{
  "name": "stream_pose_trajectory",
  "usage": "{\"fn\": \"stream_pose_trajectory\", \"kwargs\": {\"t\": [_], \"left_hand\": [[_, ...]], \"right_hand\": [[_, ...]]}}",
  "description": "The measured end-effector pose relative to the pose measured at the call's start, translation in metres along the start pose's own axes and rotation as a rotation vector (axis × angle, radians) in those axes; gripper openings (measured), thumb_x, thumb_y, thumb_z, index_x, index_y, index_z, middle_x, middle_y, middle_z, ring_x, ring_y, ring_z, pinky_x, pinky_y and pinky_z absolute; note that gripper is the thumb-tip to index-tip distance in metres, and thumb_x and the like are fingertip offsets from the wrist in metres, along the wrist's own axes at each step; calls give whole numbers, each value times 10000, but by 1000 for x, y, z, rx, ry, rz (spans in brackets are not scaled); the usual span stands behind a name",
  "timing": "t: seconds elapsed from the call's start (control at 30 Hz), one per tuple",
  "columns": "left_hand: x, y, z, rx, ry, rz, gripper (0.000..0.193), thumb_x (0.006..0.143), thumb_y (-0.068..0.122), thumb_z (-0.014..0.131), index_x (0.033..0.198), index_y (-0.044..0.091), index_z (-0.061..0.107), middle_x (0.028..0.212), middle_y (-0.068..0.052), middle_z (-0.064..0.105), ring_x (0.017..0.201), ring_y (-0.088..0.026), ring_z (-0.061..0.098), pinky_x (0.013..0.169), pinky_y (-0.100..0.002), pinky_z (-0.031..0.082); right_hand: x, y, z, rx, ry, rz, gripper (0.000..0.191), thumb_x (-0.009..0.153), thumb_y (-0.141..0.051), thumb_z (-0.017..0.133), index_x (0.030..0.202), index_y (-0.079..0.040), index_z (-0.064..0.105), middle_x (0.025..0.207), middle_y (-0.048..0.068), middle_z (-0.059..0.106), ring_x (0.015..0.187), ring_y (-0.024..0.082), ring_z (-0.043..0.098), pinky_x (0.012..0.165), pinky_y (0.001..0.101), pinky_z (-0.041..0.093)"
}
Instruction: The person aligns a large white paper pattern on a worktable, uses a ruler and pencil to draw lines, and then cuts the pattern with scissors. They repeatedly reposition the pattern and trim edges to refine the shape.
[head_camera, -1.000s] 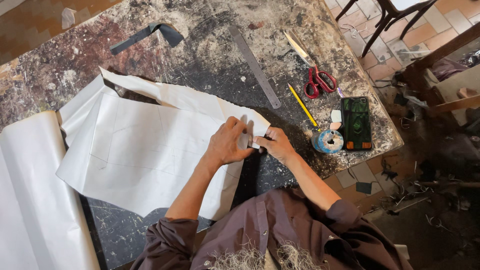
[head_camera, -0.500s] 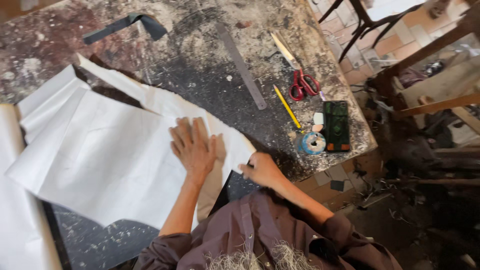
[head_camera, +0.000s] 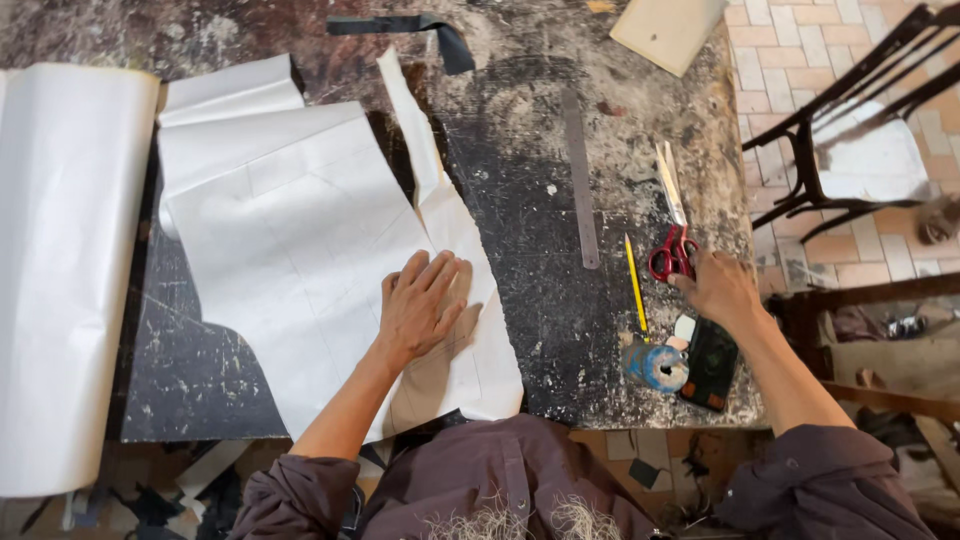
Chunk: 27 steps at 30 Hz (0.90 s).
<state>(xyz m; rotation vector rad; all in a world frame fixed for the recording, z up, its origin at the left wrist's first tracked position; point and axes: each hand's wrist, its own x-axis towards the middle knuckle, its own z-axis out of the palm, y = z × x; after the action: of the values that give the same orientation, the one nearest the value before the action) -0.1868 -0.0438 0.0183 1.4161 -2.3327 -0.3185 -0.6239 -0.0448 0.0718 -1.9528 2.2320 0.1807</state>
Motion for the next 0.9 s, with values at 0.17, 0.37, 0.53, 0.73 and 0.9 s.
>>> {"fn": "stream_pose_trajectory", "kwargs": {"t": [0.17, 0.37, 0.53, 0.73, 0.9], "left_hand": [[45, -24, -12, -81, 259, -13, 261, 900, 73, 630, 1156, 82, 684, 1303, -61, 643, 1136, -316, 614, 936, -416, 535], [142, -68, -36, 242, 179, 118, 401, 836, 53, 641, 1207, 188, 713, 1373, 14, 595, 1189, -280, 542, 890, -432, 473], [196, -93, -31, 533, -66, 181, 325, 857, 196, 650, 1113, 378, 732, 1437, 92, 509, 1286, -224, 454, 932, -429, 406], [233, -118, -20, 597, -354, 266, 230, 885, 188, 674, 1040, 324, 777, 1355, 82, 599, 1313, -224, 475, 1015, -451, 365], [255, -120, -22, 658, -470, 316, 163, 924, 163, 665, 912, 274, 784, 987, 53, 746, 1146, -208, 614, 1119, -518, 277]], "right_hand": [[21, 3, 1, 274, -170, 82, 531, 781, -424, 799, 1083, 7, 726, 979, 211, 765, 942, 376, 746, 851, 475, 565], [41, -4, 6, 87, -219, 176, 561, 823, -513, 807, 986, 23, 778, 888, 210, 769, 870, 342, 734, 862, 466, 566], [68, 9, 4, 719, -465, 257, 415, 755, -316, 832, 941, 50, 779, 883, 172, 766, 710, 256, 715, 663, 428, 649], [122, -16, -15, 315, -658, 171, 468, 727, -457, 841, 946, -52, 759, 830, 139, 782, 655, 212, 699, 589, 352, 590], [188, -96, -17, 217, -895, -189, 623, 718, -724, 636, 976, -157, 649, 761, 65, 615, 670, 212, 616, 644, 431, 548]]}}
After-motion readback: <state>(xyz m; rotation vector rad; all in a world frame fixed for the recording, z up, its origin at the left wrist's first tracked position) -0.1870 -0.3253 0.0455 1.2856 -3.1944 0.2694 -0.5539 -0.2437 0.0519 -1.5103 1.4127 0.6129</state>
